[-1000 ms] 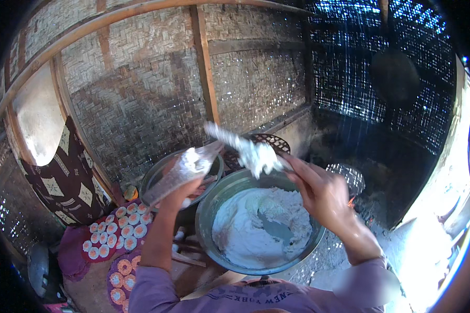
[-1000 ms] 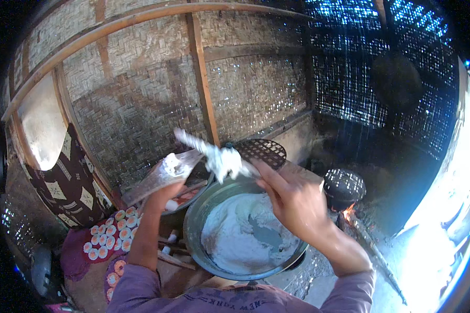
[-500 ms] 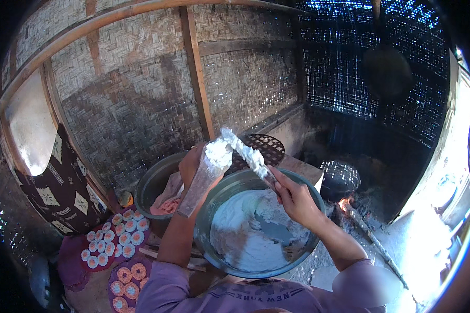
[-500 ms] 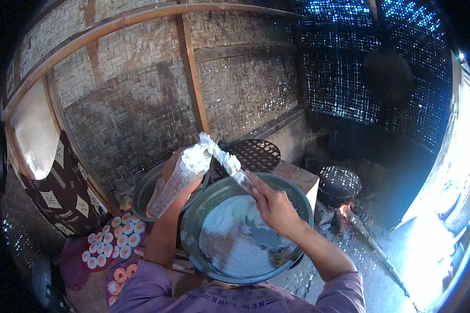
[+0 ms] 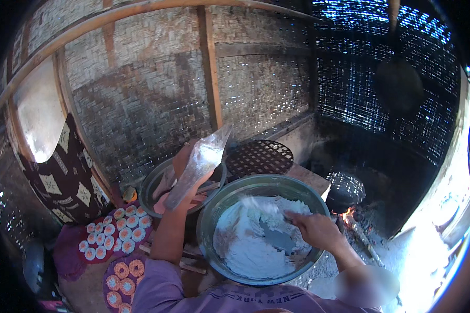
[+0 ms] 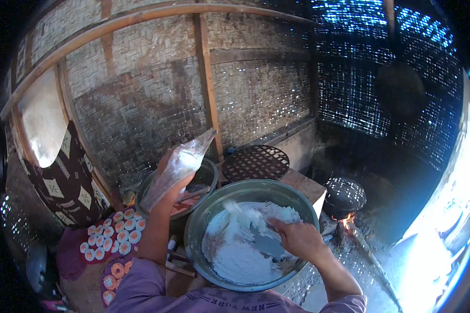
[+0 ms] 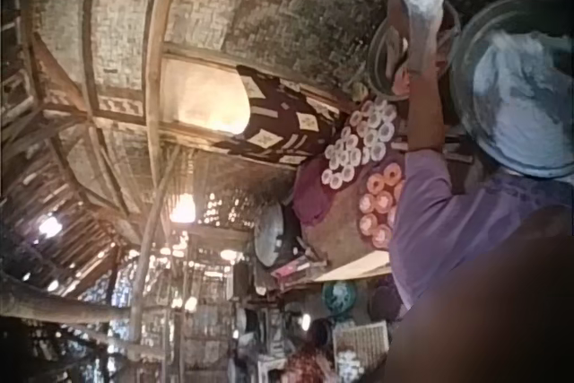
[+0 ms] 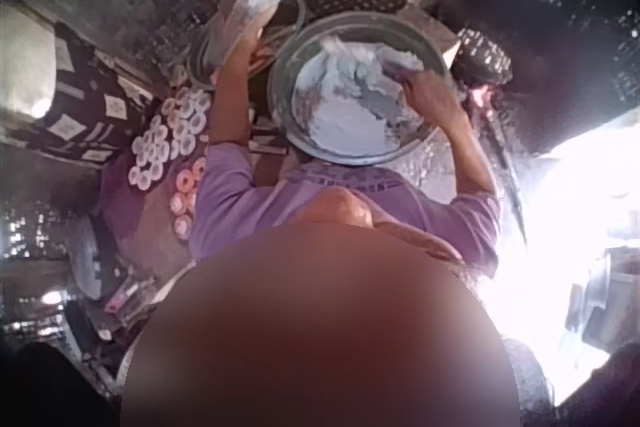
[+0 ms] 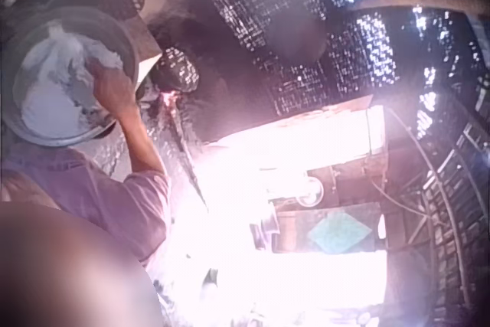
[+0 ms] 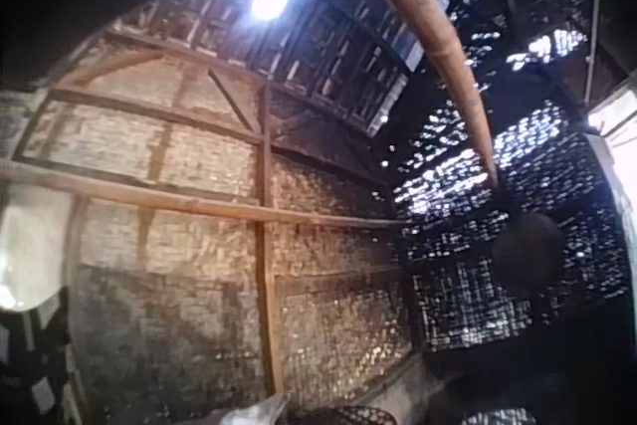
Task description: The person scoops pink and white dough into a wooden mold, presses it, and flips the mold to release round decorated cakes onto a purple mat. They repeat this process, arranging the finished cakes and occasionally adjusting the mold and mats.
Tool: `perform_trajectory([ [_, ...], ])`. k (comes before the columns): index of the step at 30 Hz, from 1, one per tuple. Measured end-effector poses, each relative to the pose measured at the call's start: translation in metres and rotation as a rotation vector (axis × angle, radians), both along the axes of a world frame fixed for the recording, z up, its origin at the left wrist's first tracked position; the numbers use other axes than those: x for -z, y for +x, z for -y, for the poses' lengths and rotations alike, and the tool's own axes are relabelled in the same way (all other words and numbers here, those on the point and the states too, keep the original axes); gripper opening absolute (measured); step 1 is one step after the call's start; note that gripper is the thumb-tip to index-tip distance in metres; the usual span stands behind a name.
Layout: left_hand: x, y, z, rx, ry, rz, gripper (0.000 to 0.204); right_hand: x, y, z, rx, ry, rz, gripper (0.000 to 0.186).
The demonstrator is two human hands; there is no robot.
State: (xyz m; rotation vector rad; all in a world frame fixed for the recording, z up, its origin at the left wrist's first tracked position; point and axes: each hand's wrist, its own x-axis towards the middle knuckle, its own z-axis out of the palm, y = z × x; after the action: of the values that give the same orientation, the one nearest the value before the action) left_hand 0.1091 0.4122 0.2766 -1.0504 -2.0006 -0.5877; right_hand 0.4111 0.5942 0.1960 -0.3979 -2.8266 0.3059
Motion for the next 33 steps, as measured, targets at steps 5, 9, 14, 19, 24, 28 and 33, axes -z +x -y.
perform_trajectory([
  [5,-0.021,0.010,0.057,0.532,0.616,0.242,0.024,0.006,-0.011,0.011,-0.184,0.227,0.321,0.033],
  [9,-0.038,0.026,0.105,1.707,0.951,1.142,0.014,-0.027,-0.009,0.052,-0.374,-0.287,-0.235,0.050],
  [14,0.021,0.050,0.122,1.902,1.119,1.624,0.015,-0.003,-0.044,0.148,-0.560,-1.018,-0.308,0.098],
  [19,0.081,0.075,0.157,1.948,1.414,1.770,0.011,0.028,-0.081,0.210,-0.550,-2.314,0.256,0.113],
  [24,0.099,0.073,0.248,1.047,1.324,1.723,0.023,0.030,-0.101,0.277,-0.383,-2.768,0.477,0.104],
  [28,0.112,0.072,0.349,0.387,0.899,1.469,0.030,0.010,-0.110,0.324,-0.277,-2.379,0.012,0.087],
  [33,0.117,0.088,0.444,0.098,0.176,0.989,0.035,-0.009,-0.129,0.389,-0.498,-1.644,-0.352,0.080],
])
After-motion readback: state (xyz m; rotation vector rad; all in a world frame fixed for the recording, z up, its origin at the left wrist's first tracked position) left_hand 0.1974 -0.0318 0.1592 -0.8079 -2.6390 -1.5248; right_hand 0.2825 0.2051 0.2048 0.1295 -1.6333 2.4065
